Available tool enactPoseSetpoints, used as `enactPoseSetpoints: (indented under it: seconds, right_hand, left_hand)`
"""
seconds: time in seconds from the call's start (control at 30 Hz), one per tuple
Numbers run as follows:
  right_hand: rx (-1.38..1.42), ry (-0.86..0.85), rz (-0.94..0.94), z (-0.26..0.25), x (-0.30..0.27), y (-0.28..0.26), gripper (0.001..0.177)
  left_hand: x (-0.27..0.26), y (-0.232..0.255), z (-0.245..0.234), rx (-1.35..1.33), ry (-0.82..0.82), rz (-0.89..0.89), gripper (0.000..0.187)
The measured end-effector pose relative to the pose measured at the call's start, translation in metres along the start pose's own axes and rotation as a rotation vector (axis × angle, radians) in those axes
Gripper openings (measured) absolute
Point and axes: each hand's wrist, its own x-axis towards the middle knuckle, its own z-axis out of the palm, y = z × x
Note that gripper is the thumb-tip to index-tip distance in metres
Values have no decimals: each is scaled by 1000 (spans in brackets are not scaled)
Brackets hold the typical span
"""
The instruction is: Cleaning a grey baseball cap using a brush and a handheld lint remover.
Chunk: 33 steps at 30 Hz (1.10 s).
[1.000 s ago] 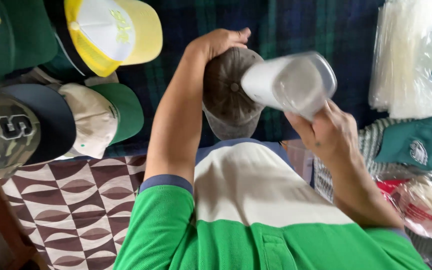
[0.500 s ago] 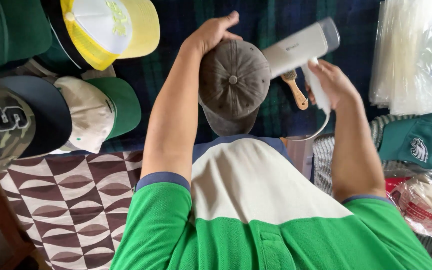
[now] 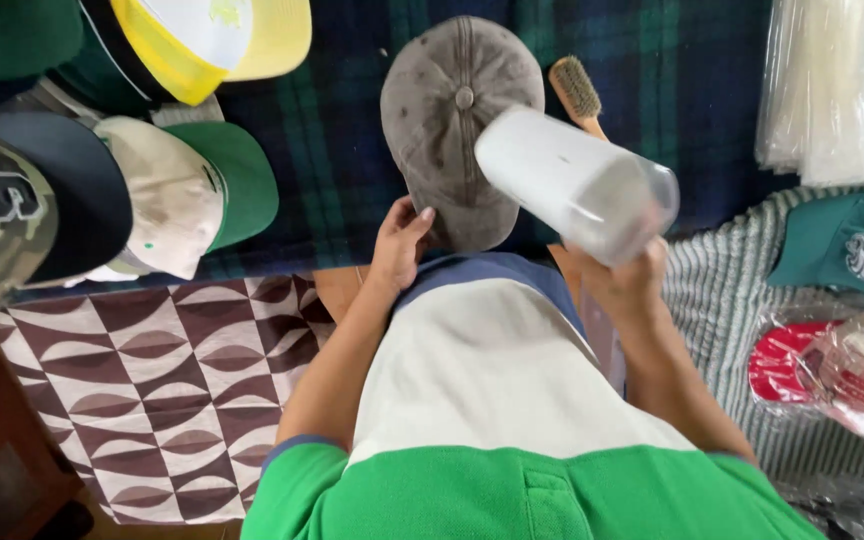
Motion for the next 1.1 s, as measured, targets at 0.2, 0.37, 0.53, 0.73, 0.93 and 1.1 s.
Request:
enactPoseSetpoints:
  seconds: [0.2, 0.37, 0.53, 0.73, 0.93, 1.1]
  right_hand:
    - [-57, 19, -11, 15, 32, -19, 31]
    - [-43, -25, 8, 4, -9, -23, 41]
    - [-40, 66, -27, 21, 10, -21, 30]
    - [-184, 75, -137, 27, -9, -6, 55]
    - [-152, 81, -69, 33, 4, 0, 56]
    - [-148, 86, 16, 32, 13, 5, 58]
  left_hand:
    - [17, -26, -12, -75, -32, 61, 24]
    - [16, -28, -11, -60, -27, 105, 24]
    - [6, -17, -5, -14, -78, 118, 26]
    - [3, -16, -5, -42, -91, 110, 27]
    - [8, -17, -6, -77, -131, 171, 30]
    - [12, -22, -9, 34, -62, 97, 29]
